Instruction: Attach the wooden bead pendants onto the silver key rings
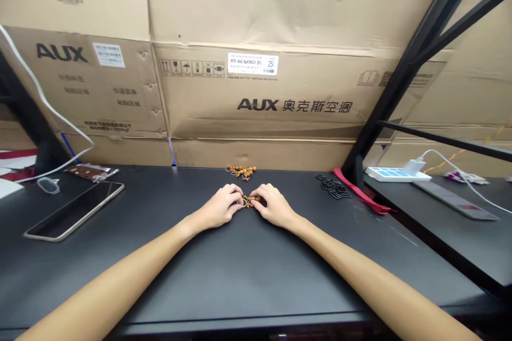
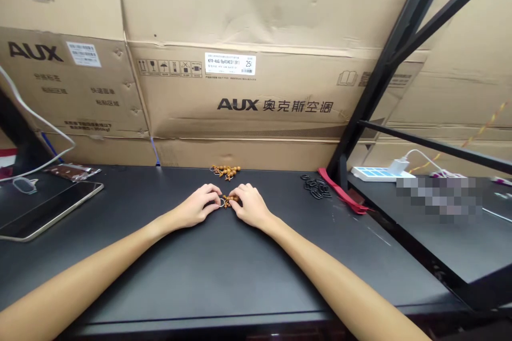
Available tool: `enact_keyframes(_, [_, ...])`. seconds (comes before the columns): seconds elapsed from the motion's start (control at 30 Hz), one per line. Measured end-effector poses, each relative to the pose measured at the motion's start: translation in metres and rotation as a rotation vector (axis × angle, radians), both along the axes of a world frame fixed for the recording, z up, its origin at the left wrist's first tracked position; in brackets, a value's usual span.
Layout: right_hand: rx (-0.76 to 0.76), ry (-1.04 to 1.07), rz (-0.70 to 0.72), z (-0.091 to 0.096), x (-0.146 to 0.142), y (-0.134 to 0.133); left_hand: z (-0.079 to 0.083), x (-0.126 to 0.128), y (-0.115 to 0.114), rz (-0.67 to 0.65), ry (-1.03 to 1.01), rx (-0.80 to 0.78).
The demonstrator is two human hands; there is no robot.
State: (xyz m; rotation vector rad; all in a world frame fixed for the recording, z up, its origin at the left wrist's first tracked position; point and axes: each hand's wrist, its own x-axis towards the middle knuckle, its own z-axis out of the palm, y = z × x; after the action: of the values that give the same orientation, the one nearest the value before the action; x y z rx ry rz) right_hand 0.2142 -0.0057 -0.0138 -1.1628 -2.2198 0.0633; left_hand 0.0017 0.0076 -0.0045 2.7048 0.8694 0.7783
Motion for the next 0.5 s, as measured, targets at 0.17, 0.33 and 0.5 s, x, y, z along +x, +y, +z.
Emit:
enact_keyframes(0.17, [-0.001, 0.040, 0.178, 0.0020, -0.0005, -0.0022, 0.0018, -0.0001, -0.0045, -0.001, 0.000, -0.006])
enact_keyframes(0.33, [-0.010, 0.077, 0.196, 0.0047, -0.0008, -0.0043, 0.0030, 0.0008, -0.0069, 0.018, 0.026, 0.045])
enact_keyframes(0.5, [-0.024, 0.077, 0.234, 0.0059, -0.0003, -0.0049, 0.0039, 0.0014, -0.0077, 0.024, 0.026, 0.065])
